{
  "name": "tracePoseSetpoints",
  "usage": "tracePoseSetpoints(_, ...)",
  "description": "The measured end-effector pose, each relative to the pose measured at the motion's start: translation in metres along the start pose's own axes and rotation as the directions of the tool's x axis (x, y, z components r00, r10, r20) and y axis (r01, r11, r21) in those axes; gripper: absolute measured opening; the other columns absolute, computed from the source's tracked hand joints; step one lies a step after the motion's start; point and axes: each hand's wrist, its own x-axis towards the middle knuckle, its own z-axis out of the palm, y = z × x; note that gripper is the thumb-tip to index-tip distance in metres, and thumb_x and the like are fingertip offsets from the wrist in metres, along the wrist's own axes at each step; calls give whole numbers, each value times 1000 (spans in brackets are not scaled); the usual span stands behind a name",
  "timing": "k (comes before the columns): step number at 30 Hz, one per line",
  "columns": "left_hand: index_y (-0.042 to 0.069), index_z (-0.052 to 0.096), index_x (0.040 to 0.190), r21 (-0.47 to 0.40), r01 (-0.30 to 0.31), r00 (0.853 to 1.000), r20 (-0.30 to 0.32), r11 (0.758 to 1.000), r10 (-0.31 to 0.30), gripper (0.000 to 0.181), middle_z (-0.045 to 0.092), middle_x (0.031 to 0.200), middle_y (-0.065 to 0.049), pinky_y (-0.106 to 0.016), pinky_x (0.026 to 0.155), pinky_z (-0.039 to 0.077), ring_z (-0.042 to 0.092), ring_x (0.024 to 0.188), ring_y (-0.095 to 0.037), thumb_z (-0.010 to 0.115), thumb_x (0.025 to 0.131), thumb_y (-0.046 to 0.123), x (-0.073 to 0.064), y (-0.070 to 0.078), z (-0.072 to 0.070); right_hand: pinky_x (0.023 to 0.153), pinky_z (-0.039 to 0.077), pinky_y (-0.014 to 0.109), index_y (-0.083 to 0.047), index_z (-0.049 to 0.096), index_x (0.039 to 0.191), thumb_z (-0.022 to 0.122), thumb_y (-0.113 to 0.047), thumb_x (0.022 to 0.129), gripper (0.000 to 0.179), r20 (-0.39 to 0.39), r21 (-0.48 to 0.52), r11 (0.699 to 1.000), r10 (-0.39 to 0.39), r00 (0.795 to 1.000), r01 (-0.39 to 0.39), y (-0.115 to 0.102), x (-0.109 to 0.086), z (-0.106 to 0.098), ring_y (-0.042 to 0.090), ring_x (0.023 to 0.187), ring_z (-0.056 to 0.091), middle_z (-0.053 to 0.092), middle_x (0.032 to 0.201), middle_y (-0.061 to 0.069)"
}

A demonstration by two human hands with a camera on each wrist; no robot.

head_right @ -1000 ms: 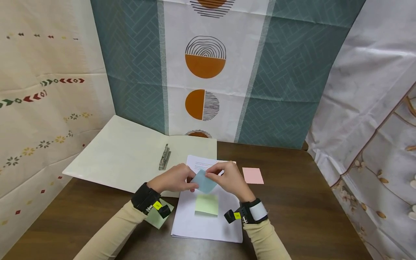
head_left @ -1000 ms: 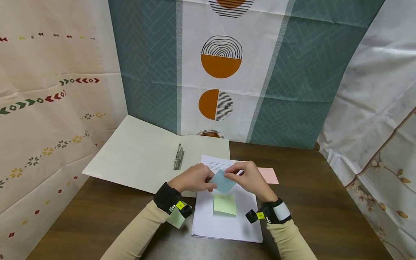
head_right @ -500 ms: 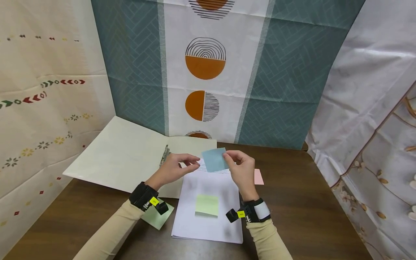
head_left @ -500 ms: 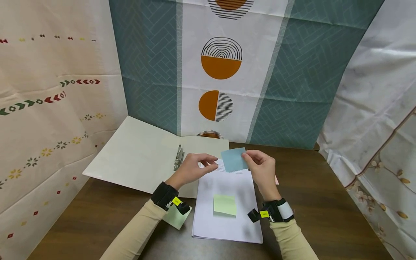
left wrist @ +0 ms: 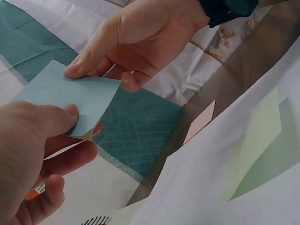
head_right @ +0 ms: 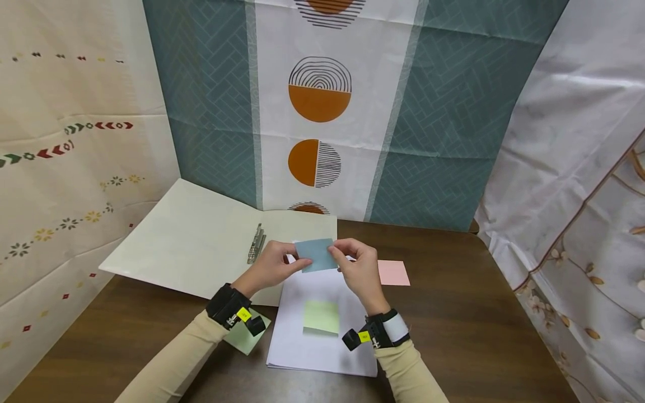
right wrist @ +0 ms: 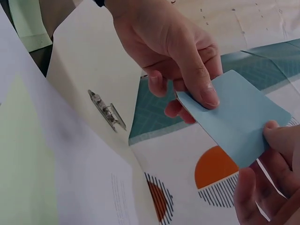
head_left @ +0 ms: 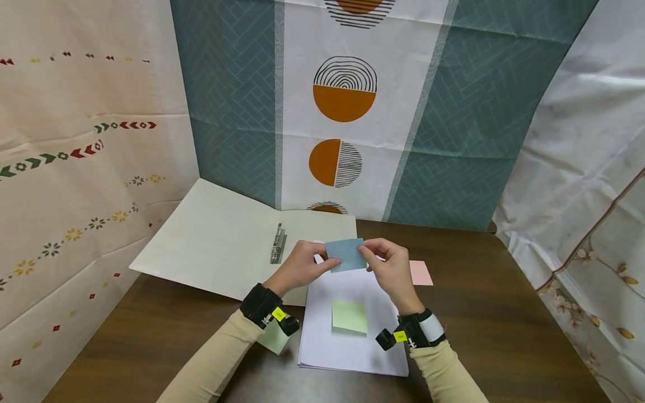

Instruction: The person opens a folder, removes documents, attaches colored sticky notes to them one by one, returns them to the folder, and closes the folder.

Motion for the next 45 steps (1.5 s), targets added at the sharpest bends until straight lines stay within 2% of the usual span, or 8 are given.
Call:
tracePoseSetpoints(10, -5, 83, 115, 0, -23, 1000, -9, 1000, 23, 24, 85, 97, -17, -19, 64, 54, 70, 85, -11, 82, 103, 16, 0, 1, -1, 67, 60, 21, 8, 78, 115, 74, -5, 108, 16, 96, -1, 998, 65, 993, -65, 1, 2, -3, 7, 75, 67, 77, 109, 30)
tracePoseSetpoints(14, -4, 83, 114, -44, 13, 1000, -9, 999, -13, 23, 85, 100, -17, -21, 66, 55, 69, 87, -11, 82, 103, 17, 0, 2, -2, 70, 62, 22, 9, 78, 118, 71, -7, 110, 19, 149, -11, 996, 84, 985, -83, 2, 2, -3, 6, 77, 70, 79, 109, 29)
tracePoseSetpoints(19, -1, 83, 113, -76, 72, 997, -14, 995, -73, 21, 83, 102, -16, -22, 68, 54, 67, 91, -13, 82, 104, 18, 0, 1, -5, 75, 64, 25, 10, 79, 119, 70, -7, 110, 21, 245, -41, 998, 50, 968, -41, 2, 2, -6, 4, 85, 75, 82, 117, 30)
tracePoseSetpoints(24, 0, 82, 111, -96, 81, 997, -5, 992, -82, 20, 82, 102, -16, -23, 69, 53, 65, 90, -11, 81, 105, 19, 1, 0, -7, 77, 64, 24, 7, 82, 114, 71, -9, 110, 20, 278, -70, 997, 49, 959, -30, 1, 3, -9, 3, 86, 73, 83, 113, 26)
tracePoseSetpoints(27, 1, 81, 105, -117, 88, 996, -10, 989, -90, 18, 81, 104, -17, -23, 70, 53, 65, 91, -12, 81, 105, 19, 1, -1, -9, 79, 62, 24, 5, 84, 111, 73, -8, 108, 17, 325, -90, 996, 35, 945, -6, 0, 3, -12, 6, 87, 69, 83, 111, 23)
tracePoseSetpoints(33, 2, 81, 102, -131, 97, 995, 1, 987, -98, 16, 81, 104, -16, -24, 72, 55, 68, 95, -17, 82, 104, 18, 1, 3, -11, 78, 56, 25, 5, 83, 123, 73, -6, 108, 21, 390, -94, 995, 2, 921, 38, 1, 3, -14, 12, 89, 65, 83, 117, 23)
tracePoseSetpoints(39, 2, 79, 98, -128, 96, 995, 3, 987, -97, 17, 81, 97, -14, -23, 70, 54, 69, 90, -21, 85, 101, 18, 0, 7, -12, 79, 57, 24, 5, 83, 122, 73, -7, 108, 21, 373, -104, 994, 10, 928, 31, 3, 2, -11, 9, 89, 67, 85, 116, 23)
tracePoseSetpoints(45, 5, 73, 85, -86, 98, 991, -77, 991, -105, 24, 85, 100, -14, -23, 73, 50, 68, 91, -16, 89, 98, 17, 1, 6, -11, 79, 59, 22, 0, 82, 126, 77, -13, 107, 23, 230, -142, 990, 21, 973, 12, 1, 2, -8, 3, 95, 70, 84, 117, 20)
